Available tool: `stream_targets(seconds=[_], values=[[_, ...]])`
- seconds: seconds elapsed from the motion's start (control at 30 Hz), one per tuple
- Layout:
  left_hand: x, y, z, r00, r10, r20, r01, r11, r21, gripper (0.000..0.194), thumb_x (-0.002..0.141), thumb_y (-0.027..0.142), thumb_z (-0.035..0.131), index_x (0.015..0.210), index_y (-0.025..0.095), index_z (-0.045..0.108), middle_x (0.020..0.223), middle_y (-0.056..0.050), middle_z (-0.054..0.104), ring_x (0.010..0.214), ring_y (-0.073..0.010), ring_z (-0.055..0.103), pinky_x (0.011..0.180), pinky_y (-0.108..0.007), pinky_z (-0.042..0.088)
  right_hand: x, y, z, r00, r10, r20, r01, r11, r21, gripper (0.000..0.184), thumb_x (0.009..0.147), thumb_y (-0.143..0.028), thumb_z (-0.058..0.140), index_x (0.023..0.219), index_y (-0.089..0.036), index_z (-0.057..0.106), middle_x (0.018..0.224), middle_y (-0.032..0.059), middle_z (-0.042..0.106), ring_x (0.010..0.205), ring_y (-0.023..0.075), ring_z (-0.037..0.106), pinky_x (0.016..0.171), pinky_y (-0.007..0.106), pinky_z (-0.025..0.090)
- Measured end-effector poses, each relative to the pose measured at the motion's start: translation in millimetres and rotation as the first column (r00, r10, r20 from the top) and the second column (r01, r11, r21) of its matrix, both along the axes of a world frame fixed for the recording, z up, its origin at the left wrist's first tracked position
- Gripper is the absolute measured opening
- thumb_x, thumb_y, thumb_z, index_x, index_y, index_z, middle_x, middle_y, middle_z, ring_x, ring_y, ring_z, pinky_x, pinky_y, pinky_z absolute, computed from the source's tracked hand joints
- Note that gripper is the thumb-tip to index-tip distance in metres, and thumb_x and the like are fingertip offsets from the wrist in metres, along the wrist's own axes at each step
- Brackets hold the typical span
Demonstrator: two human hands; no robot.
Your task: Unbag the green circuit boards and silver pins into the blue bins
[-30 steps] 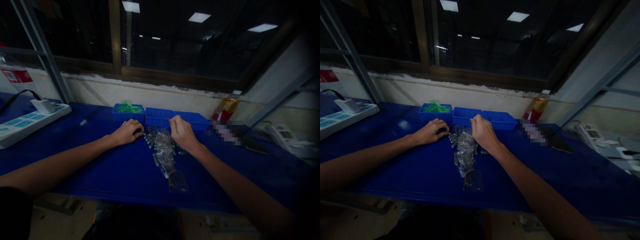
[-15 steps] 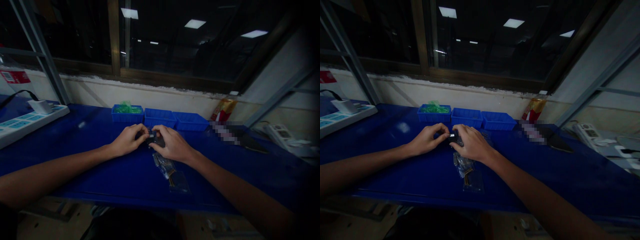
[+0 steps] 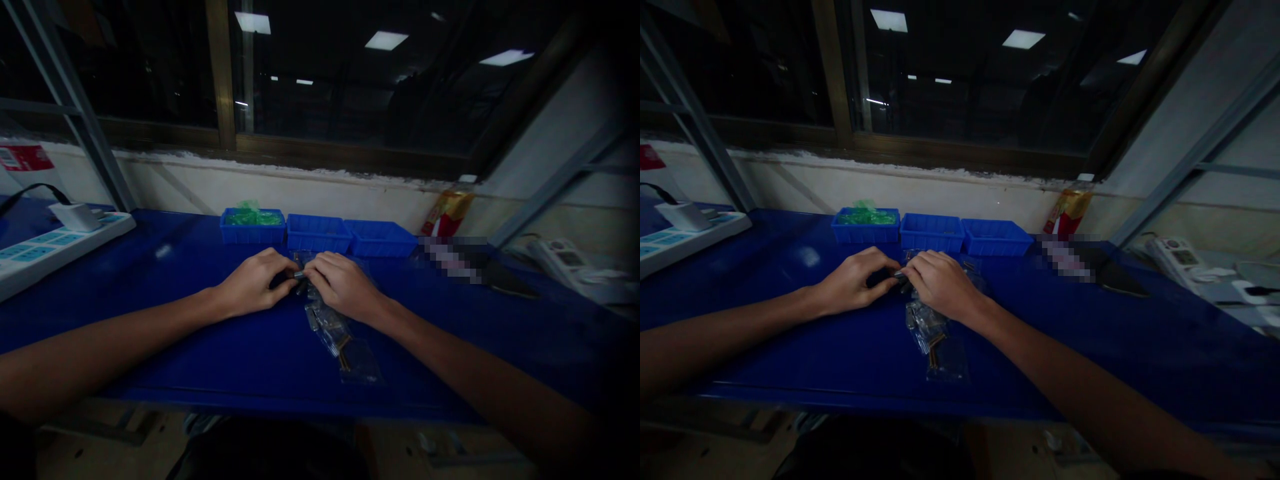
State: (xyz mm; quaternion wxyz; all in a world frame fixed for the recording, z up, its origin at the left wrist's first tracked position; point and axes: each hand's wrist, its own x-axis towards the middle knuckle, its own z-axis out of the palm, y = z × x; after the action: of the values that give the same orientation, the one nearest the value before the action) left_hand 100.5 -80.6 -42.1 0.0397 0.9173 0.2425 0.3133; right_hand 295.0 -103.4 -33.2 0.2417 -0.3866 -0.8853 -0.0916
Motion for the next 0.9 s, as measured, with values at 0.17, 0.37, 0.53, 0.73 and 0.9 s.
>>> stream_targets(seconds=[0.17,0.37,0.53,0.73,0.9], values=[[0.6,-1.2,-0.4,0.998,0.034,-0.046,-0.033,0.999,0.042,0.019,0.079,0.023,0.05,0.093,0.014,0.061,0.083,-0.005,0.065,0.079,-0.0169,0.054,0.072,-0.031,0.045,-1.6,-2.0,0.5,1.0,0.008,-0.014,-0.008,0.999,-0.035,0.027,0.089,-0.026,0.034,0.078,-0.014,0.055,0.074,0.0046,0.057,0.072,0.0148,0.05,0.069,0.03,0.036],[0.6,-1.1,0.7,0.999,0.048,-0.021,-0.048,0.998,0.027,0.018,0.078,0.021,0.05,0.088,0.013,0.062,0.077,-0.005,0.065,0.071,-0.0157,0.056,0.065,-0.028,0.045,-0.9,-5.4,3.1,0.986,0.113,-0.12,-0.123,0.989,-0.078,0.024,0.081,-0.021,0.048,0.104,-0.014,0.047,0.092,0.0077,0.056,0.085,0.0174,0.052,0.074,0.031,0.041],[0.7,0.3,0.5,1.0,0.031,-0.001,-0.031,1.0,-0.005,0.018,0.078,0.023,0.05,0.088,0.013,0.062,0.076,-0.004,0.066,0.07,-0.015,0.056,0.064,-0.027,0.044,0.8,-2.6,1.3,0.968,0.181,-0.175,-0.192,0.98,-0.046,0.017,0.083,-0.014,0.043,0.097,-0.015,0.051,0.089,0.0076,0.055,0.084,0.0164,0.052,0.073,0.03,0.043],[0.8,-0.4,1.5,0.999,0.044,-0.03,-0.044,0.999,-0.003,0.022,0.081,0.023,0.046,0.093,0.014,0.062,0.082,-0.005,0.067,0.073,-0.0159,0.056,0.068,-0.029,0.044,1.2,-0.6,0.7,0.976,0.139,-0.168,-0.149,0.987,-0.052,0.017,0.086,-0.02,0.042,0.095,-0.013,0.053,0.081,0.0063,0.055,0.073,0.0143,0.052,0.065,0.027,0.042],[0.8,-1.1,0.5,0.997,0.071,-0.031,-0.071,0.997,0.005,0.023,0.079,0.023,0.049,0.095,0.013,0.062,0.083,-0.006,0.067,0.075,-0.017,0.056,0.069,-0.03,0.045,1.0,-0.1,-0.4,0.987,0.092,-0.131,-0.099,0.994,-0.051,0.019,0.087,-0.025,0.041,0.089,-0.013,0.056,0.076,0.0055,0.056,0.071,0.0143,0.052,0.065,0.028,0.041]])
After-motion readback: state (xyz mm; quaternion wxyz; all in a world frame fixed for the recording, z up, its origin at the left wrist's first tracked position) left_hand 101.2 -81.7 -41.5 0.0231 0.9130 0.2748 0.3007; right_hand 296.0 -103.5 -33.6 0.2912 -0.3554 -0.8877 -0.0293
